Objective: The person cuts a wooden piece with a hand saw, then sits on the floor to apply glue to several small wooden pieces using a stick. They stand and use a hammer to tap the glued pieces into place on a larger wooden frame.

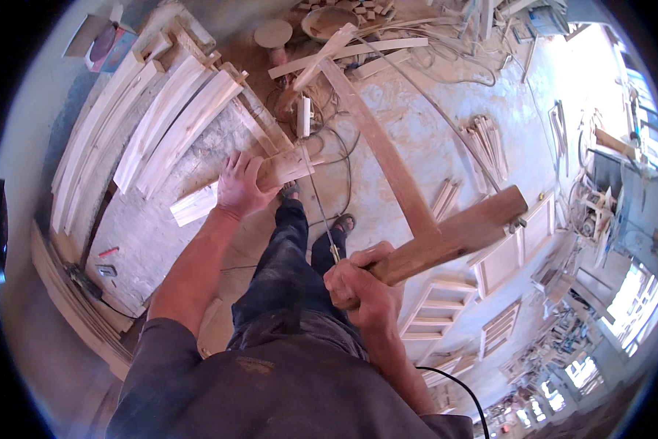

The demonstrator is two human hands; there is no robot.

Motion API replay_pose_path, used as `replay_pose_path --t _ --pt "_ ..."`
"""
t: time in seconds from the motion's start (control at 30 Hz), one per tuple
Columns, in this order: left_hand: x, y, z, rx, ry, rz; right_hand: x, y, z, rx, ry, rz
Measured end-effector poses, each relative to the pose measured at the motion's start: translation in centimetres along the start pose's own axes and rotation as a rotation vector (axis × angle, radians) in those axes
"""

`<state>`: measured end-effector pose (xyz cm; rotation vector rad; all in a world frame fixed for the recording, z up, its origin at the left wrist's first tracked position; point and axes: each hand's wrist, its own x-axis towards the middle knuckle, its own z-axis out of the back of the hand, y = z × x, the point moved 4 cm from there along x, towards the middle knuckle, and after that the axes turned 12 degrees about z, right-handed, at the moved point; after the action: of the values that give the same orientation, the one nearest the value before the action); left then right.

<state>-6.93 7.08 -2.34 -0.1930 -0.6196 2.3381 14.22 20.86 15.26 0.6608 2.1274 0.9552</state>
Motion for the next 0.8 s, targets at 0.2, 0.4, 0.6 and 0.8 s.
replay_pose_path --t 0.2,0.4,0.6,0.8 --pt "0.6 -0.1 -0.1 0.063 0.114 0.094 -0.7 1.2 1.0 0.08 0.03 0.002" --pt "0.9 -0.1 -0.1 0.137 0.198 0.141 0.0 0.5 0.6 -0.166 0.1 0.011" --pt "0.9 -0.2 -0.1 0.116 0.206 0.153 -3.8 2.6 0.1 -0.071 0.06 -0.046" --pt "0.9 -0.3 -0.2 0.077 0.138 0.124 0.1 -1.1 0.4 -0.037 -0.145 -0.215"
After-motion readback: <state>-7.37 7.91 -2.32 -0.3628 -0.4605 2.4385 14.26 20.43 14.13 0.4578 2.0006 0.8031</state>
